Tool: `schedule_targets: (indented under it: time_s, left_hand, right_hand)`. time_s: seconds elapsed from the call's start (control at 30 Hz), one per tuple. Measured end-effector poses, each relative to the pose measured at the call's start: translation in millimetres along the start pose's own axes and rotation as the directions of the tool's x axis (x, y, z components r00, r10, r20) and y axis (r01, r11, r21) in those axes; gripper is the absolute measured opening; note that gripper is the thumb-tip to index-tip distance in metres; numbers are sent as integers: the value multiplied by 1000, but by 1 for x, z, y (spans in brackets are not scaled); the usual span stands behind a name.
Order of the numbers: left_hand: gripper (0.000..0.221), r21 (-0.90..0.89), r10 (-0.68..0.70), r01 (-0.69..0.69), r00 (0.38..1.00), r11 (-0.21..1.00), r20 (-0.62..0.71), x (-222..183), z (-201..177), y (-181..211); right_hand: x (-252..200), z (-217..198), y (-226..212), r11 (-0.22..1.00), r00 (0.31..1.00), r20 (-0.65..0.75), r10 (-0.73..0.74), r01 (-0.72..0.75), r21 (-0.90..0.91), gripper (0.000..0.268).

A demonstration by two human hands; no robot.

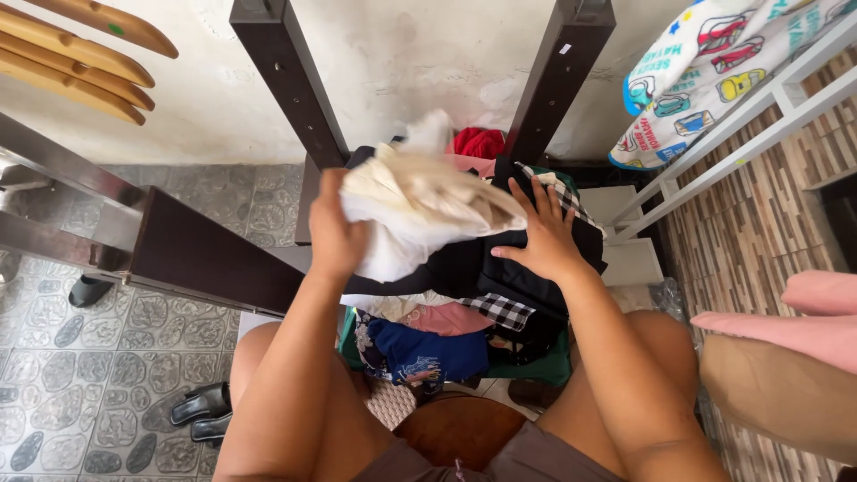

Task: Organizing a pile of clothes by placing them on wooden hangers and hanging them on a metal rack, including zipping up a jacket.

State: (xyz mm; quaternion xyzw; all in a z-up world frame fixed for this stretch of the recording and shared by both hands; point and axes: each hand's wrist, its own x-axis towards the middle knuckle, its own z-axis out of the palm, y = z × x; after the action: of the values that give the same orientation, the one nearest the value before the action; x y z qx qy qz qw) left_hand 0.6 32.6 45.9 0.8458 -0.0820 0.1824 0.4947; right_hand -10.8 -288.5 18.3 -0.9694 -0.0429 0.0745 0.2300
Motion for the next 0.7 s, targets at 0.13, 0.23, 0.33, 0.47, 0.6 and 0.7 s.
schedule_targets:
  time_s: [0.13, 0.23, 0.33, 0.47, 0.6, 0.7]
  left_hand:
    - [54, -400, 123, -193, 973, 896, -195, 21, 5, -42]
    - [52, -479, 45, -97, 992, 872, -118, 24, 19, -31]
    - [51, -582, -73, 61, 997, 811, 4, 19, 45, -14]
    - [56, -682, -212, 294, 956, 670, 204, 14, 68, 3]
    - [67, -707, -301, 518, 855, 481, 422, 12, 68, 2]
    - [75, -675, -345, 657, 753, 337, 560, 6, 62, -3]
  right_hand:
    - [1, 4, 2, 1000, 1000, -15, -16, 16, -7, 113]
    - [6, 12, 10, 997, 1000, -18, -11, 10, -79, 118]
    - [7, 14, 13, 998, 999, -35, -41, 39, -57, 120]
    - [9, 20, 7, 910, 860, -360, -363, 410, 61, 126]
    - [2, 41, -3, 834, 782, -328, -529, 551, -33, 88]
    - [13, 61, 0, 894, 837, -354, -417, 449, 8, 58]
